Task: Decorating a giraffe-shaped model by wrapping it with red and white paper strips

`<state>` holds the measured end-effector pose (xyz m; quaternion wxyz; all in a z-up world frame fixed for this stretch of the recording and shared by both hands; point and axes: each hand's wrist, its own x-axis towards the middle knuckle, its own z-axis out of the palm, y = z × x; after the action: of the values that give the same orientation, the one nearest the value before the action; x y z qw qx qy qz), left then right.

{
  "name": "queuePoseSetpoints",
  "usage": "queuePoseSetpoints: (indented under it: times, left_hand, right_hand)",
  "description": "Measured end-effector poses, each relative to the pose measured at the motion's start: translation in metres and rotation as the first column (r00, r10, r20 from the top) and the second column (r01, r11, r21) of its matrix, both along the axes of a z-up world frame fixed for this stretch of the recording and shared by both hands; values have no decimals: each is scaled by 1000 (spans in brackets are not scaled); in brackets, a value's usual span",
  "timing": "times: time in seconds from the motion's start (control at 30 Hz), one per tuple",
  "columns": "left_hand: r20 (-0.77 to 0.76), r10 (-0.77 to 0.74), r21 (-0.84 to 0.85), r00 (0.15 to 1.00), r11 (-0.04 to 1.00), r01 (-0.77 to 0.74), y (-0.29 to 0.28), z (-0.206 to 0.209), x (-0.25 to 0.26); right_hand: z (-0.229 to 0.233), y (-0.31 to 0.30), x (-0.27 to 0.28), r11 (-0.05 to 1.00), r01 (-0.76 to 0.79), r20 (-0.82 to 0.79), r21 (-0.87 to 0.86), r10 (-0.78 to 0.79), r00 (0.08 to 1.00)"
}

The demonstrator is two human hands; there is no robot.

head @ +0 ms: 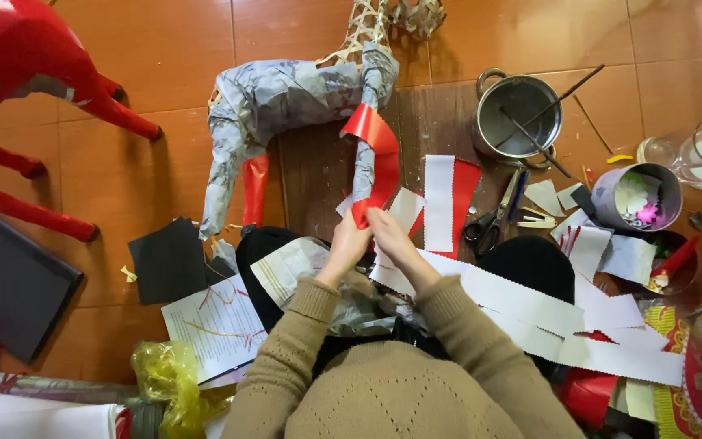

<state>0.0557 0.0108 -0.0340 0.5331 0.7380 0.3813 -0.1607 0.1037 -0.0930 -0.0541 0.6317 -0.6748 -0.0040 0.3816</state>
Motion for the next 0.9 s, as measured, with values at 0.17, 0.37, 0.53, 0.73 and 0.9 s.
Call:
queuePoseSetpoints:
  times: [0.17,0.37,0.53,0.73,0.9]
  left_hand:
    - [96,-78,-141,992,986,91,-2,104,1]
    - [186,-49,-249,981,964,95,2,78,-6]
    - [262,-181,-116,948,969,217,10,73,-18]
    - [683,26,196,730,956,-218,40,40,-7]
    - [808,42,366,588,746,-556,72,69,48]
  right_hand:
    - [-28,29,40,999,38,-237,19,-32,971]
    - [-66,30,33,957,257,-539,133,-148,829]
    - [-19,40,25,937,311,-544,162,-178,820]
    - [-4,48,20,876,436,-611,207,-232,756]
    - [23,39,14,938,266,-264,225,-204,943]
